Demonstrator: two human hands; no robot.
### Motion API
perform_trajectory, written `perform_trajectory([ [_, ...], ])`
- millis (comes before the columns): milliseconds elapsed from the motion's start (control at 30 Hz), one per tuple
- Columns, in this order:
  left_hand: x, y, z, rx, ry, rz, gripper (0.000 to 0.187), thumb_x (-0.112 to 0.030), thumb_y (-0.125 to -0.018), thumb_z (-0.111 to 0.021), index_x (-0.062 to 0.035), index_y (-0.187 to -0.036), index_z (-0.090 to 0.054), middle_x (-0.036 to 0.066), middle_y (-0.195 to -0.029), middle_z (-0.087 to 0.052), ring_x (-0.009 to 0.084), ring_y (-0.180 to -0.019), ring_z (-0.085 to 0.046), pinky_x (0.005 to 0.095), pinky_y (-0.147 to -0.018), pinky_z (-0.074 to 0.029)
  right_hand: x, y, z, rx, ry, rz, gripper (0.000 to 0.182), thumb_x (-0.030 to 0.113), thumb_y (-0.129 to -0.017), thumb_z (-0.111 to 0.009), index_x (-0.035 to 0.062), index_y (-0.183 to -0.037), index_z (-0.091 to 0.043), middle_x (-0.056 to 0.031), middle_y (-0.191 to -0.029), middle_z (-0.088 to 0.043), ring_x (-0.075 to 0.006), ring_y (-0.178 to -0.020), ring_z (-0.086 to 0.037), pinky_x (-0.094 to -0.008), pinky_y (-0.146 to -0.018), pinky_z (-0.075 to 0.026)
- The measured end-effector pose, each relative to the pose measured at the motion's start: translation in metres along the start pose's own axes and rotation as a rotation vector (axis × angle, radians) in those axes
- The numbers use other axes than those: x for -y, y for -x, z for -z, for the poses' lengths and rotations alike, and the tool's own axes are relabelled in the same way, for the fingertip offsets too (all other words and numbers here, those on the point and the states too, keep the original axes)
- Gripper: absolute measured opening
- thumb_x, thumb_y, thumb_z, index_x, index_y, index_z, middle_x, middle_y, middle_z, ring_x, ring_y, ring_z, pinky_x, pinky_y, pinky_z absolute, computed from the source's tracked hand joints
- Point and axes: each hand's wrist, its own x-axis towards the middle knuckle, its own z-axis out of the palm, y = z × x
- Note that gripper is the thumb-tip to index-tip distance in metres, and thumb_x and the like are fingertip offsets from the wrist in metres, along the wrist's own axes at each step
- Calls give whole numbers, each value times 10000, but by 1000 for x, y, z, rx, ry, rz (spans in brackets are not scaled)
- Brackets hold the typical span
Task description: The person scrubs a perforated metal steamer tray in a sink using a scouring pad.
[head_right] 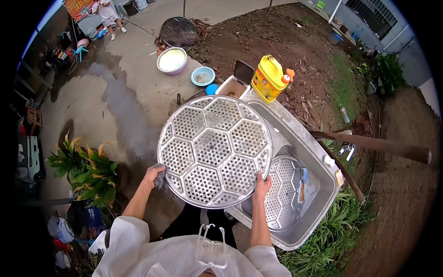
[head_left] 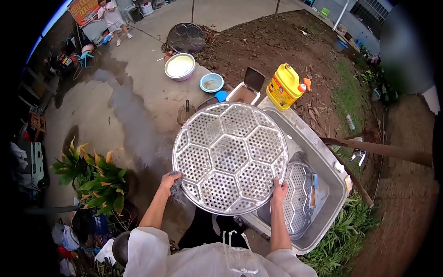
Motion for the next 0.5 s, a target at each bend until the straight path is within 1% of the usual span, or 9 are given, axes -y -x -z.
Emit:
perform_trajectory([
  [100, -37, 23, 4, 307, -106, 133, 313, -62, -875, -691, 62, -1157, -634, 159, -1029, -720, 239, -872, -718, 395, -801, -598, -11, -15, 7, -86, 24, 40, 210, 188, -897, -720, 7, -954, -629, 6, -799, -593, -90, -689, -470, -271, -646, -395],
  [133, -43, 25, 5, 381, -231, 156, 356, -85, -876, -704, 61, -1192, -630, 157, -1067, -721, 223, -894, -721, 362, -830, -588, -20, -23, 23, -141, 127, 69, 248, 215, -882, -736, 2, -895, -610, -7, -787, -584, -100, -690, -458, -273, -642, -393],
  [167, -58, 45, -9, 419, -356, 175, 387, -152, -867, -728, 49, -1186, -640, 144, -1094, -711, 215, -927, -708, 344, -876, -564, -26, -27, 40, -187, 232, 94, 295, 242, -868, -753, -2, -836, -591, -20, -776, -574, -111, -692, -446, -275, -638, -391],
  [233, -56, 51, -36, 488, -566, 133, 453, -203, -840, -771, 16, -1217, -646, 127, -1166, -697, 206, -1048, -669, 334, -962, -506, -19, -26, 72, -298, 425, 80, 376, 312, -858, -755, -25, -804, -598, -45, -756, -585, -140, -672, -456, -301, -638, -409],
  [300, -16, 13, -52, 487, -758, 87, 481, -249, -828, -791, -25, -1233, -658, 101, -1219, -681, 202, -1147, -615, 333, -1024, -436, -15, -19, 94, -493, 342, 90, 409, 324, -866, -740, -50, -775, -600, -49, -713, -574, -154, -652, -454, -325, -650, -425],
  [367, 2, 12, -86, 620, -684, 43, 486, -278, -831, -791, -42, -1236, -664, 90, -1231, -676, 192, -1187, -577, 324, -1052, -388, -2, -3, 131, -512, 480, 51, 485, 394, -844, -738, -87, -852, -678, -114, -807, -680, -204, -737, -583, -379, -729, -477],
  [433, 18, 17, -120, 595, -702, 47, 501, -304, -828, -795, -37, -1232, -663, 100, -1225, -675, 195, -1181, -579, 335, -1037, -402, -14, -4, 175, -609, 462, 103, 530, 430, -851, -714, -98, -827, -680, -146, -788, -691, -233, -714, -600, -390, -728, -486],
  [467, 11, 35, -142, 515, -740, 88, 499, -290, -822, -802, -31, -1225, -663, 104, -1204, -680, 197, -1171, -581, 333, -1021, -412, -3, 7, 178, -694, 393, 133, 516, 417, -861, -706, -95, -802, -674, -122, -729, -667, -211, -658, -559, -395, -685, -466],
  [500, 23, 33, -154, 533, -679, 46, 489, -271, -820, -804, -16, -1213, -662, 108, -1176, -684, 200, -1147, -592, 330, -1006, -420, 3, 12, 186, -707, 400, 128, 516, 417, -861, -706, -95, -802, -674, -122, -729, -667, -211, -658, -559, -395, -685, -466],
])
